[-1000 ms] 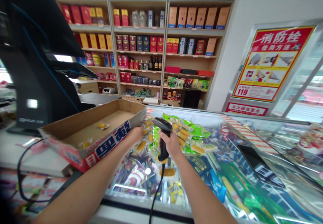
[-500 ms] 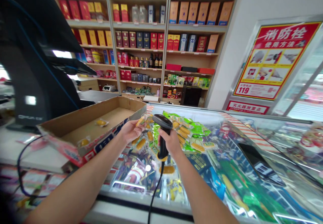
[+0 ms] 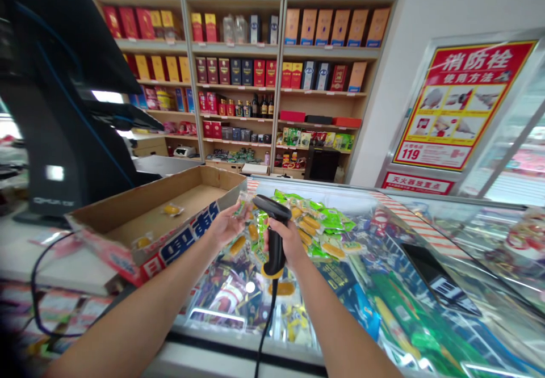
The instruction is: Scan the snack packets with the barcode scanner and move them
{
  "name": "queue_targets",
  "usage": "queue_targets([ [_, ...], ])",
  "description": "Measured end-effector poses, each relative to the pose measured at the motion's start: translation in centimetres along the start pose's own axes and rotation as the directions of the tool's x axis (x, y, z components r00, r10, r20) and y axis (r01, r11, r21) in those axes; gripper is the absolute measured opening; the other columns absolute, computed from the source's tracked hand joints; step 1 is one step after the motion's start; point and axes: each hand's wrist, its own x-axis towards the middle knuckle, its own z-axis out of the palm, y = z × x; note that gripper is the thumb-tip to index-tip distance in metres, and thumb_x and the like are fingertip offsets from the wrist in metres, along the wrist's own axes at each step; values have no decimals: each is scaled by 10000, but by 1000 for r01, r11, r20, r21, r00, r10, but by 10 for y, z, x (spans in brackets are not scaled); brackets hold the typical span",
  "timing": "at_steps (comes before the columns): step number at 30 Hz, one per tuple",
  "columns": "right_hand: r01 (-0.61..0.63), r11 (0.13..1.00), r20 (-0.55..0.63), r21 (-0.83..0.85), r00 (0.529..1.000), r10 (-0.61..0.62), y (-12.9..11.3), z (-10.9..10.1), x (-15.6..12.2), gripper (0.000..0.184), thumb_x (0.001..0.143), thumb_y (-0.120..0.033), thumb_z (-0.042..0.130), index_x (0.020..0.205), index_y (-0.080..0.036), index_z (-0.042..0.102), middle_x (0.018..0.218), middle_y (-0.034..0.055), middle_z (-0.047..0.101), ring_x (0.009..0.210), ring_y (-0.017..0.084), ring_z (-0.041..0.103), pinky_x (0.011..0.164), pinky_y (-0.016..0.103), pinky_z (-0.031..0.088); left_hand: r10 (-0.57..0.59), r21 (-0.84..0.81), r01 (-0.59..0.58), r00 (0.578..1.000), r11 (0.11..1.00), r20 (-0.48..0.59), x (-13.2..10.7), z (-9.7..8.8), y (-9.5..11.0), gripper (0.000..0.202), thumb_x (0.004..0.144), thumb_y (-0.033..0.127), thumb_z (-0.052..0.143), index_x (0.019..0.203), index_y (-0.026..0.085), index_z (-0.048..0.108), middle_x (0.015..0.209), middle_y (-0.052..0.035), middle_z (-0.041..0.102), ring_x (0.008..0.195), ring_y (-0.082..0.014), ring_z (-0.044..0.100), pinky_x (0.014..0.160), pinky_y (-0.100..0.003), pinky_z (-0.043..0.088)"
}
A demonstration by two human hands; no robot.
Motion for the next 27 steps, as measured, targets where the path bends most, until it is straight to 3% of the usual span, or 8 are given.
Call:
queue_targets([
  [3,13,1000,-2,-10,1000,-13,-2,2,-2,368,609,-472,728,777,-173,596,496,-14,602,376,123,533,391,231,428,146,95,-152,987,984,64,3,-2,-7,50,835,169,633,875,146,652,793,-20,682,678,-106,635,605,-214,516],
  [6,55,995,6,-80,998,-55,-2,2,-3,327,641,-457,713,745,-170,597,491,-10,597,380,123,530,393,234,423,204,163,-230,966,960,160,5,-4,-11,130,795,244,711,871,156,654,784,-7,670,675,-96,609,645,-218,495],
  [16,107,986,9,-129,994,-106,3,-1,1,307,682,-455,692,701,-167,589,493,-5,592,379,127,539,391,233,411,250,216,-304,937,928,246,1,-1,-13,341,695,375,809,904,154,655,842,-16,665,765,-110,612,773,-255,520],
  [27,65,991,-2,-120,998,-66,-1,2,-2,312,651,-465,686,689,-178,569,476,-12,579,368,131,523,379,245,407,257,223,-307,939,925,229,0,1,-13,353,671,371,827,888,136,678,828,-33,673,769,-126,617,758,-265,522],
])
